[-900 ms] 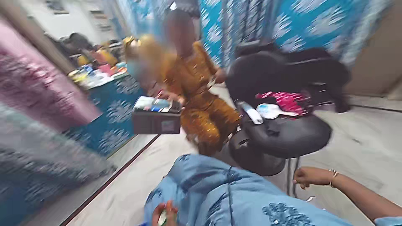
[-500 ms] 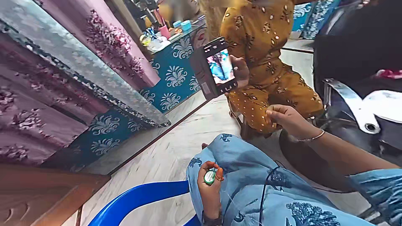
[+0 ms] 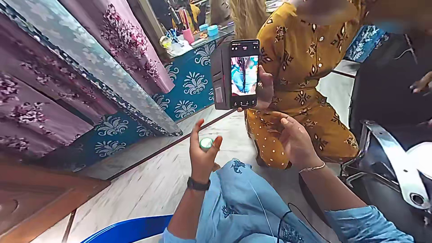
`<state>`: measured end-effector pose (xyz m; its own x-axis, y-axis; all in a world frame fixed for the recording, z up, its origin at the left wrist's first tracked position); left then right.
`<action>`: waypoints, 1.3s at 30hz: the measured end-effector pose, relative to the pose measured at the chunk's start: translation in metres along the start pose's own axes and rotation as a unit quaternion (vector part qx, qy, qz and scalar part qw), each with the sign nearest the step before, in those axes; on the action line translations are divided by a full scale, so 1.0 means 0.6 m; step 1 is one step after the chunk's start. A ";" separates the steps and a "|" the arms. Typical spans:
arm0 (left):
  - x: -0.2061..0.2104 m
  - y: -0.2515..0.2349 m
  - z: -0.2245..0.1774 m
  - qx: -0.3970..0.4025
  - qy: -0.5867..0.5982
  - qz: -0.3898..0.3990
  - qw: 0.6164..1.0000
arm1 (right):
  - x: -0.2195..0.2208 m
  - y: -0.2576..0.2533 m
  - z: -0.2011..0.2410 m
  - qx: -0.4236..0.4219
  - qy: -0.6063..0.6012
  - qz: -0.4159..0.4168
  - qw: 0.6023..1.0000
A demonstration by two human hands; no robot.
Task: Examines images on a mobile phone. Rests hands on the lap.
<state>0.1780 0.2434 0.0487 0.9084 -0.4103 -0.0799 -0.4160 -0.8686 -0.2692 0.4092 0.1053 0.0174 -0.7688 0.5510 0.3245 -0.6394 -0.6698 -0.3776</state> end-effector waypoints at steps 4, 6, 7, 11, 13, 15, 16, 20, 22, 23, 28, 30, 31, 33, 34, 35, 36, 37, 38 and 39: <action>0.025 -0.122 -0.021 -0.051 -0.034 0.040 0.997 | 0.024 -0.042 0.020 0.007 -0.007 0.042 0.999; 0.036 -0.170 -0.019 -0.103 -0.037 0.071 0.991 | 0.032 -0.051 0.018 0.019 0.001 0.056 0.998; 0.043 -0.186 -0.014 -0.129 -0.030 0.085 0.987 | 0.035 -0.056 0.017 0.020 0.005 0.064 0.998; 0.062 -0.212 0.005 -0.147 0.011 0.153 0.977 | 0.049 -0.071 0.008 0.013 -0.006 0.088 0.996; 0.067 -0.208 0.005 -0.139 0.017 0.168 0.976 | 0.054 -0.079 0.005 0.008 -0.005 0.094 0.996; 0.070 -0.201 0.003 -0.127 0.013 0.142 0.982 | 0.057 -0.087 0.004 0.006 0.000 0.091 0.996; 0.070 -0.197 0.002 -0.120 0.010 0.133 0.984 | 0.058 -0.090 0.003 0.002 0.001 0.086 0.996; 0.068 -0.188 -0.015 -0.128 0.002 0.090 0.988 | 0.067 -0.101 0.005 0.003 0.013 0.098 0.995; 0.070 -0.184 -0.022 -0.151 -0.001 0.079 0.985 | 0.071 -0.103 0.002 0.010 0.013 0.104 0.994; 0.071 -0.184 -0.021 -0.158 0.004 0.074 0.985 | 0.073 -0.103 0.000 0.011 0.011 0.107 0.994; 0.066 -0.184 -0.023 -0.152 0.017 0.085 0.985 | 0.077 -0.098 -0.005 0.007 0.008 0.117 0.993; 0.067 -0.176 -0.030 -0.149 0.001 0.084 0.985 | 0.076 -0.095 -0.007 0.003 0.009 0.123 0.992; 0.068 -0.172 -0.033 -0.150 -0.002 0.082 0.985 | 0.076 -0.092 -0.007 0.001 0.007 0.124 0.992; 0.069 -0.161 -0.034 -0.155 0.005 0.083 0.985 | 0.074 -0.088 -0.008 -0.004 0.003 0.123 0.992; 0.068 -0.153 -0.034 -0.161 0.010 0.087 0.983 | 0.074 -0.085 -0.009 -0.005 0.002 0.119 0.993; 0.068 -0.148 -0.032 -0.166 0.017 0.091 0.982 | 0.074 -0.083 -0.009 -0.008 0.004 0.114 0.993; 0.067 -0.143 -0.029 -0.169 0.025 0.098 0.980 | 0.073 -0.080 -0.010 -0.012 0.005 0.110 0.994; 0.067 -0.138 -0.026 -0.173 0.035 0.106 0.978 | 0.071 -0.076 -0.010 -0.015 0.006 0.106 0.994; 0.069 -0.134 -0.023 -0.175 0.045 0.112 0.977 | 0.069 -0.072 -0.011 -0.016 0.009 0.104 0.994; 0.071 -0.129 -0.022 -0.177 0.059 0.116 0.976 | 0.068 -0.068 -0.012 -0.018 0.013 0.101 0.995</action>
<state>0.2484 0.2897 0.0787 0.7861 -0.6179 0.0166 -0.6166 -0.7819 0.0924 0.4036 0.1585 0.0400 -0.8809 0.4202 0.2177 -0.4722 -0.7495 -0.4640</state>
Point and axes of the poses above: each hand's wrist, its own y-axis away from the middle knuckle, its own x-axis out of the palm, z = x × y, the point moved 3 cm from there along -y, towards the middle knuckle, and after that the axes turned 9 degrees about -x, right-handed, at the moved point
